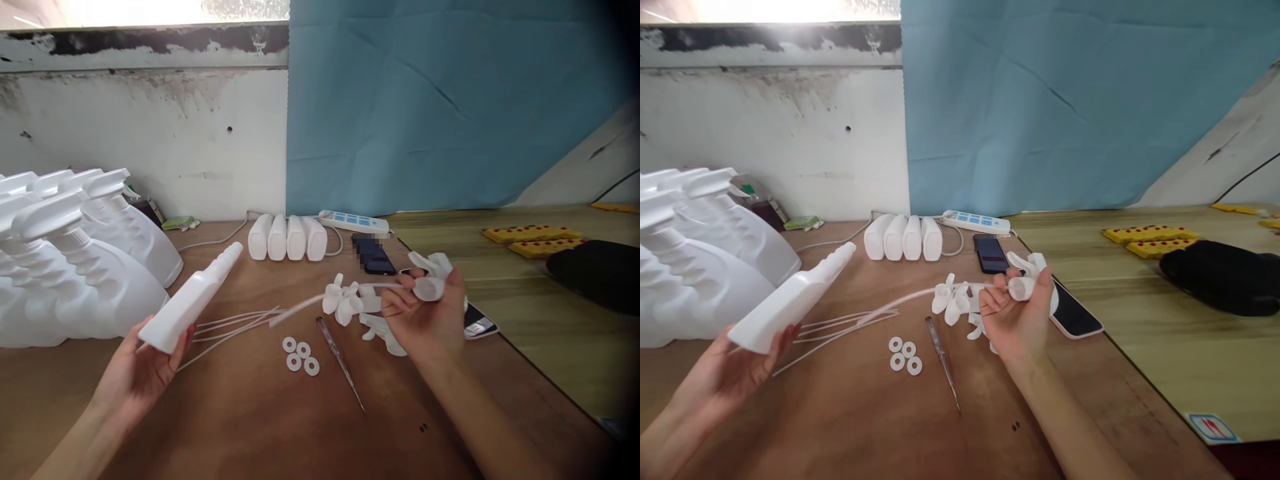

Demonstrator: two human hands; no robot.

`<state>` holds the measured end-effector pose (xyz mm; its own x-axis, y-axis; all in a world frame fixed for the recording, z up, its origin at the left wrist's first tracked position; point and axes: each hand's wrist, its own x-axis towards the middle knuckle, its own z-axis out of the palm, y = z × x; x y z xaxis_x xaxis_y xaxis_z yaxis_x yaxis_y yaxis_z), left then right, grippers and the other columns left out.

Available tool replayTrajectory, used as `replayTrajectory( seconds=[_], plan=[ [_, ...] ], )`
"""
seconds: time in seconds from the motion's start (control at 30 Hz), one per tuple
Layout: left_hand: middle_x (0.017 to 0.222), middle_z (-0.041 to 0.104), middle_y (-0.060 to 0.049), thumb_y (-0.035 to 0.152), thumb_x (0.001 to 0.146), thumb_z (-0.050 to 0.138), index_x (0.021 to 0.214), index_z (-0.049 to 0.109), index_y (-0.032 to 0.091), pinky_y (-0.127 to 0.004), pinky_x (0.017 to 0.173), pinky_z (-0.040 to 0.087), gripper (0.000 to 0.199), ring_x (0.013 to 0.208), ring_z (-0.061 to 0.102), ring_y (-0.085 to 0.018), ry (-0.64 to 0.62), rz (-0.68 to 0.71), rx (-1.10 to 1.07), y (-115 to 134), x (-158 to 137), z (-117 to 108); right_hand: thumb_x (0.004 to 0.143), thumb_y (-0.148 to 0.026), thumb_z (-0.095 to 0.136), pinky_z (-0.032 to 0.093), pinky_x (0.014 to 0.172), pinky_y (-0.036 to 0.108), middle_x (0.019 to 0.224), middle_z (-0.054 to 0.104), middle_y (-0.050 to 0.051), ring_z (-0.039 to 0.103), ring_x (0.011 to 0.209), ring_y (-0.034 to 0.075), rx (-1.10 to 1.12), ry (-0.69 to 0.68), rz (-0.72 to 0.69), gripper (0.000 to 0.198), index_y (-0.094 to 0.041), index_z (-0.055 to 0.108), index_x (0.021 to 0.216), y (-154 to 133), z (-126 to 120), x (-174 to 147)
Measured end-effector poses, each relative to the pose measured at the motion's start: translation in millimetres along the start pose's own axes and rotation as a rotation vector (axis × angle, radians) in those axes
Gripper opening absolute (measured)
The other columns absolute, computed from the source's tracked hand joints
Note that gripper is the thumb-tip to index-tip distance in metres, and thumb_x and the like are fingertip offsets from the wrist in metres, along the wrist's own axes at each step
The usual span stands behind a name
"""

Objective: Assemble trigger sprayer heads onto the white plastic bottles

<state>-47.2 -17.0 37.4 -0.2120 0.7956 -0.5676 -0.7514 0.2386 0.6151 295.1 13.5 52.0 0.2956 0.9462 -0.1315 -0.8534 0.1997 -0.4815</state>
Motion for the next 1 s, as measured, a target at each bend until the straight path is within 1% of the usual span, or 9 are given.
replayTrajectory(
  seconds=[0.1,0.27,0.4,0.47,0.57,0.67,0.73,0.8,1.0],
  plan=[
    [0.102,0.059,-0.016,0.028,0.087,0.042,0.121,0.045,0.01,-0.025,0.056,0.06,0.039,0.084,0.064,-0.021,-0.04,-0.012,-0.161,-1,11,13,0.081,-0.054,0.047,0.034,0.034,0.013,0.049,0.046,-0.003,0.038,0.037,0.003,-0.03,0.016,0.061,0.042,-0.017,0.053,0.062,10,-1,-4],
    [0.098,0.059,-0.008,0.037,0.083,0.051,0.11,0.05,0.019,-0.022,0.056,0.059,0.033,0.087,0.061,-0.018,-0.061,0.095,-0.17,-1,47,44,0.074,-0.053,0.058,0.035,0.033,0.012,0.049,0.049,-0.003,0.037,0.036,0.003,-0.061,0.019,0.104,0.039,-0.016,0.054,0.061,24,-3,-8],
    [0.094,0.06,-0.007,0.038,0.085,0.044,0.102,0.05,0.021,-0.028,0.063,0.058,0.024,0.089,0.06,-0.018,-0.043,0.422,0.317,-4,83,75,0.07,-0.053,0.062,0.035,0.032,0.013,0.049,0.051,-0.003,0.039,0.036,0.004,-0.094,-0.005,0.107,0.039,-0.016,0.055,0.061,26,-5,-11],
    [0.1,0.059,-0.008,0.034,0.082,0.049,0.101,0.049,0.019,-0.032,0.068,0.057,0.024,0.091,0.06,-0.019,-0.051,0.514,0.485,-6,97,88,0.068,-0.053,0.064,0.035,0.033,0.013,0.048,0.051,-0.003,0.039,0.036,0.004,-0.103,-0.027,0.114,0.039,-0.016,0.055,0.061,26,-6,-13],
    [0.112,0.053,-0.013,0.03,0.071,0.063,0.111,0.044,0.018,-0.041,0.074,0.054,0.046,0.097,0.057,-0.025,-0.031,0.632,0.644,-5,111,100,0.068,-0.054,0.064,0.036,0.034,0.013,0.049,0.051,-0.003,0.039,0.036,0.003,-0.113,-0.049,0.111,0.039,-0.017,0.055,0.06,25,-6,-15],
    [0.125,0.042,-0.012,0.024,0.056,0.074,0.119,0.04,0.021,-0.049,0.092,0.041,0.072,0.115,0.044,-0.03,0.009,0.864,0.845,2,121,105,0.069,-0.055,0.062,0.035,0.033,0.013,0.049,0.051,-0.003,0.039,0.036,0.003,-0.118,-0.054,0.121,0.039,-0.017,0.056,0.06,25,-7,-15],
    [0.128,0.038,-0.009,0.018,0.051,0.075,0.119,0.043,0.022,-0.047,0.103,0.029,0.075,0.122,0.035,-0.03,-0.02,1.043,1.025,7,127,107,0.069,-0.054,0.062,0.035,0.033,0.013,0.049,0.051,-0.003,0.039,0.037,0.003,-0.112,-0.061,0.136,0.038,-0.017,0.056,0.061,26,-7,-15],
    [0.127,0.039,-0.009,0.015,0.052,0.074,0.12,0.046,0.022,-0.045,0.104,0.027,0.074,0.122,0.035,-0.03,-0.094,1.177,1.217,9,133,108,0.07,-0.053,0.062,0.035,0.034,0.012,0.049,0.051,-0.003,0.039,0.037,0.003,-0.108,-0.068,0.154,0.038,-0.017,0.056,0.061,27,-7,-16],
    [0.129,0.041,-0.01,0.021,0.059,0.07,0.125,0.045,0.026,-0.046,0.094,0.037,0.072,0.113,0.047,-0.032,-0.251,1.275,1.558,-3,148,111,0.068,-0.055,0.063,0.035,0.034,0.013,0.05,0.05,-0.003,0.04,0.038,0.004,-0.111,-0.067,0.185,0.04,-0.017,0.055,0.061,28,-8,-18]
  ],
)
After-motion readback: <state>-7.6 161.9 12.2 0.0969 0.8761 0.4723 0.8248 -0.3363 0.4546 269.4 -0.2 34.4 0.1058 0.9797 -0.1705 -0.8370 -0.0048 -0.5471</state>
